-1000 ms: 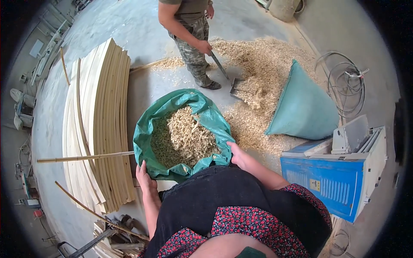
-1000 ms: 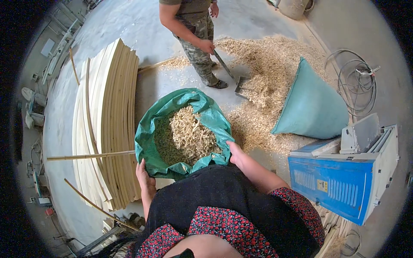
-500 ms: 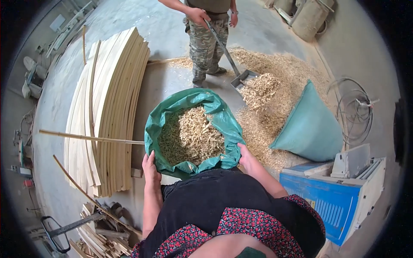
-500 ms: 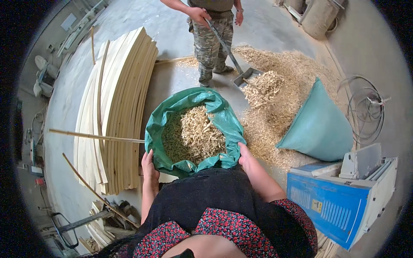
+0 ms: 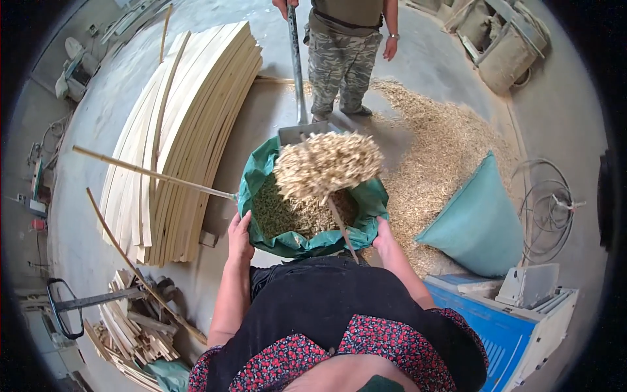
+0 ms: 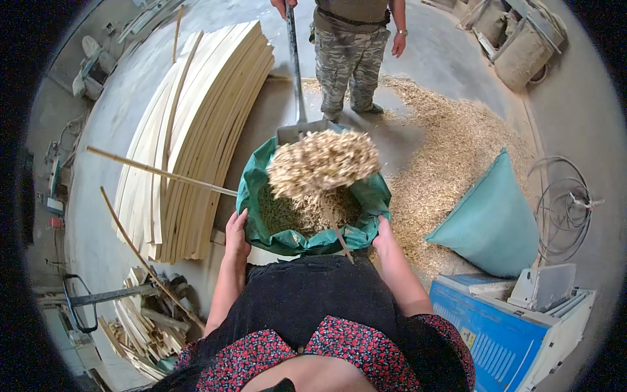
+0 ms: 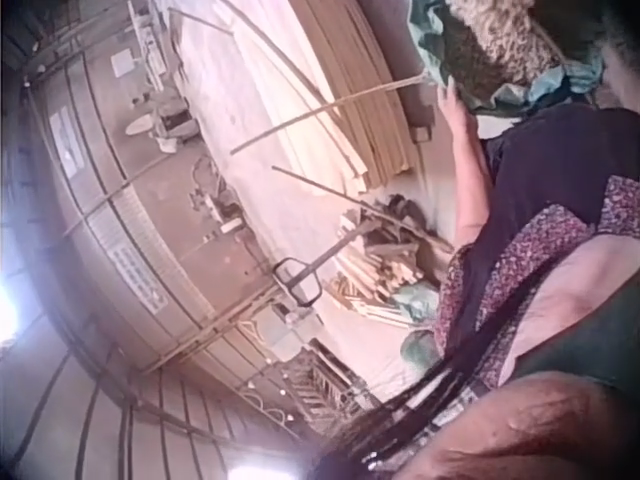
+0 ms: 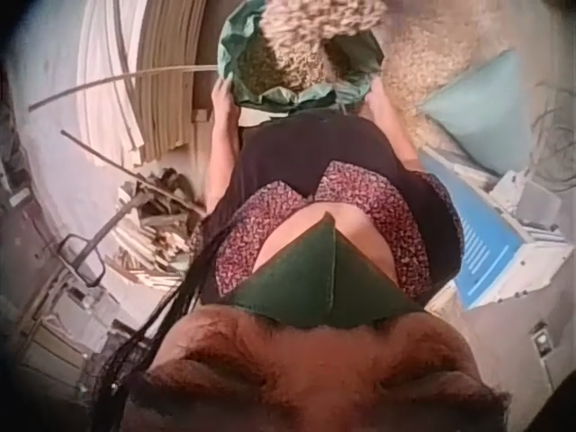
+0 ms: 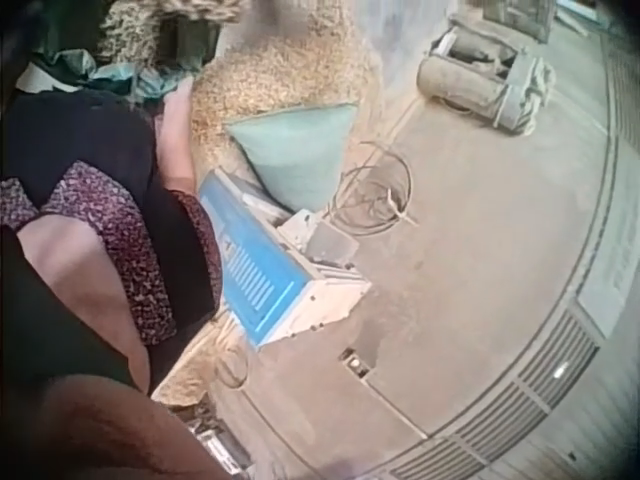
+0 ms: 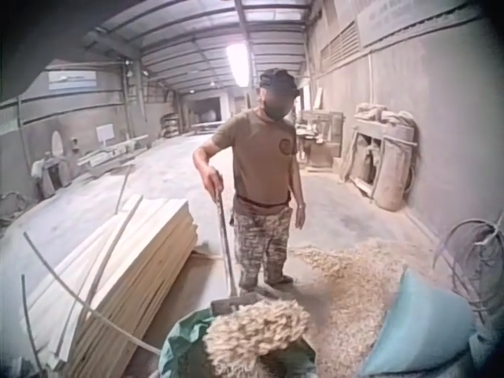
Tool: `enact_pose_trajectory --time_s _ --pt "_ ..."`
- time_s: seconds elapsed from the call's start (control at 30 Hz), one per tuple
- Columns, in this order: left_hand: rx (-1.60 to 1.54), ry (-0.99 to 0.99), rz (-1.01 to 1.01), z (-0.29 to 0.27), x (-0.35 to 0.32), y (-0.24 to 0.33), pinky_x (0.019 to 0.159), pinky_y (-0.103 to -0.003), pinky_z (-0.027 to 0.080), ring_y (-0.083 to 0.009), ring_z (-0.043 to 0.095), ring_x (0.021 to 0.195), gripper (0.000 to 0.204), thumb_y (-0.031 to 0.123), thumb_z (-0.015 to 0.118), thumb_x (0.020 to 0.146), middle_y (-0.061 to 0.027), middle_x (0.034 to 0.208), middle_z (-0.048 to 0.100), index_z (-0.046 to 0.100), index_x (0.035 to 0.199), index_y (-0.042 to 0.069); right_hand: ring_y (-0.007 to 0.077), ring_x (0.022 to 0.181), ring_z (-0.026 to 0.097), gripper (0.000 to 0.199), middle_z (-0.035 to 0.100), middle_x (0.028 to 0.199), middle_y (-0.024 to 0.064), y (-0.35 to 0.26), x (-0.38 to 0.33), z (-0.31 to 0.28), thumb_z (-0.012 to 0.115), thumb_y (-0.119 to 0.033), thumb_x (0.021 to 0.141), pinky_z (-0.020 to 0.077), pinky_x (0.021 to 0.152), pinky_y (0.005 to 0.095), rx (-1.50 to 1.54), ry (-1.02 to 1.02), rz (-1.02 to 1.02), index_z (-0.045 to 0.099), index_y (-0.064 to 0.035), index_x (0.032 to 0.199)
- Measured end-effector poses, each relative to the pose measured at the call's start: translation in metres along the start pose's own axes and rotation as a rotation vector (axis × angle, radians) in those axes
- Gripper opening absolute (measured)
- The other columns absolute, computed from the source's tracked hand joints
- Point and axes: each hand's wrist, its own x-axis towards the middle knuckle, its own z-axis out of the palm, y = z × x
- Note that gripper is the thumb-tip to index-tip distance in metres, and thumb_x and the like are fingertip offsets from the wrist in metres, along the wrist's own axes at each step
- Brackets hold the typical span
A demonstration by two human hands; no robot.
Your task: Assisting a colleague by holding a large bag while they shovel wood shavings from the floor in a wood processing area.
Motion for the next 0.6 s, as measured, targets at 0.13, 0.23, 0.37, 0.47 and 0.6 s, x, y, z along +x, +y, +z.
enact_pose_trajectory --time_s 0.13,0.23,0.37,0.47,0.6 --pt "-0.069 0.016 0.012 -0.011 -0.003 0.001 0.087 -0.030 0.048 -0.0155 0.061 0.098 0.031 0.017 0.058 0.093 -0.0064 0.109 0.064 0.057 0.119 -0.001 0.0347 0.115 0.055 0.047 0.056 0.127 0.0167 0.000 -0.014 0.012 0.032 -0.036 0.102 0.0449 0.097 0.0536 -0.169 0.062 -0.071 0.045 -0.0015 0.132" --pt "-0.076 0.079 0.005 -0.018 -0.006 0.002 0.085 -0.030 0.049 -0.0161 0.062 0.097 0.029 0.018 0.057 0.094 -0.0069 0.108 0.065 0.058 0.116 0.000 0.0346 0.115 0.055 0.053 0.056 0.127 0.0167 -0.003 -0.018 0.008 0.035 -0.043 0.101 0.0462 0.096 0.0526 -0.281 0.072 -0.090 0.043 -0.0007 0.133" --pt "-0.106 0.083 0.009 -0.027 -0.005 0.003 0.083 -0.031 0.049 -0.0166 0.062 0.095 0.027 0.019 0.056 0.094 -0.0068 0.107 0.065 0.058 0.114 0.000 0.0343 0.114 0.056 0.058 0.056 0.127 0.0162 -0.003 -0.016 0.006 0.035 -0.047 0.100 0.0468 0.095 0.0524 -0.369 0.118 -0.132 0.041 -0.0002 0.133" --pt "-0.124 0.056 -0.010 -0.032 -0.006 0.001 0.084 -0.031 0.049 -0.0170 0.062 0.095 0.028 0.019 0.056 0.094 -0.0069 0.108 0.064 0.057 0.115 0.001 0.0341 0.113 0.057 0.057 0.056 0.126 0.0175 -0.003 -0.011 -0.001 0.037 -0.047 0.100 0.0476 0.093 0.0525 -0.403 0.201 -0.191 0.042 0.0004 0.132" --pt "-0.109 0.072 -0.013 -0.038 -0.008 -0.001 0.086 -0.031 0.048 -0.0172 0.060 0.099 0.030 0.019 0.055 0.095 -0.0071 0.111 0.063 0.055 0.119 0.001 0.0331 0.109 0.059 0.054 0.057 0.122 0.0195 -0.006 -0.014 0.010 0.040 -0.040 0.101 0.0501 0.090 0.0474 -0.410 0.271 -0.362 0.041 0.0057 0.131"
